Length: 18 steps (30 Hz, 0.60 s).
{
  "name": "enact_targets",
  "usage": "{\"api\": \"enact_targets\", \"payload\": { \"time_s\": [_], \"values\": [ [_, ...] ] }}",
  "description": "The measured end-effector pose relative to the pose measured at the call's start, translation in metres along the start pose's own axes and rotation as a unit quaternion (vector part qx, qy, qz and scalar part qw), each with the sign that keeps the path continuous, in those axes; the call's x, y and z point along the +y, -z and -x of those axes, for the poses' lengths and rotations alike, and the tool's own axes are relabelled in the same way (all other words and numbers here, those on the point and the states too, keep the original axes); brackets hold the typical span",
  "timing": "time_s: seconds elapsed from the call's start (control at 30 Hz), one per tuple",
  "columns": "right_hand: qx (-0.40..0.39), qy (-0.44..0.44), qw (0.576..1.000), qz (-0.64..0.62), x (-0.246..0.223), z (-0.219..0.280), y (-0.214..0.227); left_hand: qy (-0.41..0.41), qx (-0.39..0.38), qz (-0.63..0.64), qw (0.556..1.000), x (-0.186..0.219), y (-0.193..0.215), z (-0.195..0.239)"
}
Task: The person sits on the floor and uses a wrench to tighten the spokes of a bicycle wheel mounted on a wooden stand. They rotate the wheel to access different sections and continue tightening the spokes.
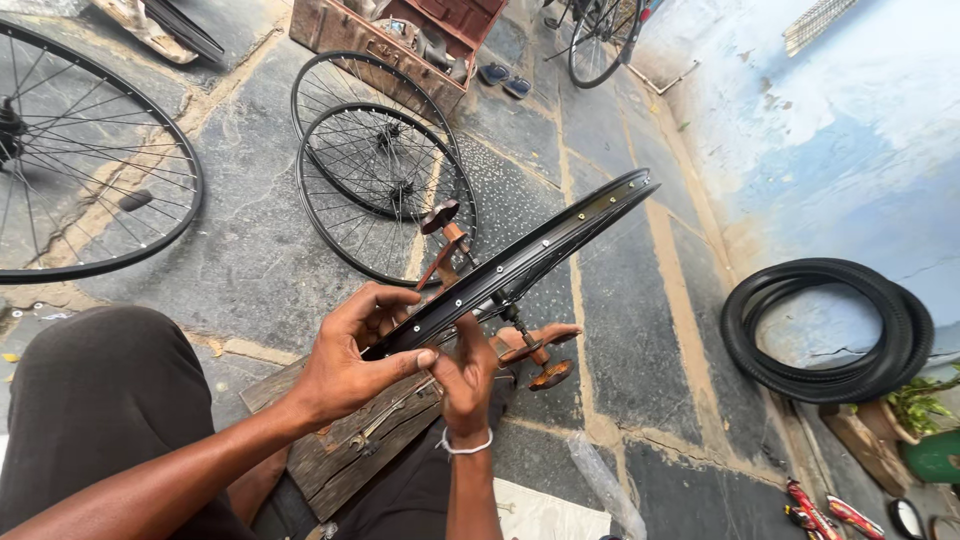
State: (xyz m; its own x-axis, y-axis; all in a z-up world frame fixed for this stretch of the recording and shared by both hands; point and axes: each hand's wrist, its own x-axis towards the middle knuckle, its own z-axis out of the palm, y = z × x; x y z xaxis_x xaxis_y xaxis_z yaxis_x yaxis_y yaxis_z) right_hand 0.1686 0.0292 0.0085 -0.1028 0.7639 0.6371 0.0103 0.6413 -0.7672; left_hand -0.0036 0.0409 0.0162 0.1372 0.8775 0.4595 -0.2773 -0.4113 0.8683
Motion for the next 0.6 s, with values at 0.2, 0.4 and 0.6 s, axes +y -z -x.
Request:
{"api": "enact_targets", "payload": {
  "time_s": [0.2,0.4,0.6],
  "values": [
    [-0.121,-0.169,0.976,0.06,-0.029,-0.029,0.011,-0.045,-0.005,-0.056,0.997,-0.002,0.003,-0.002],
    [-0.34,-0.113,0.875,0.326,-0.064,-0.072,0.027,-0.051,-0.013,-0.029,0.998,-0.002,0.005,0.002],
    [-0.079,0.066,0.89,0.444,-0.025,-0.031,-0.001,-0.07,-0.004,-0.036,0.997,-0.004,0.004,0.002]
  ]
}}
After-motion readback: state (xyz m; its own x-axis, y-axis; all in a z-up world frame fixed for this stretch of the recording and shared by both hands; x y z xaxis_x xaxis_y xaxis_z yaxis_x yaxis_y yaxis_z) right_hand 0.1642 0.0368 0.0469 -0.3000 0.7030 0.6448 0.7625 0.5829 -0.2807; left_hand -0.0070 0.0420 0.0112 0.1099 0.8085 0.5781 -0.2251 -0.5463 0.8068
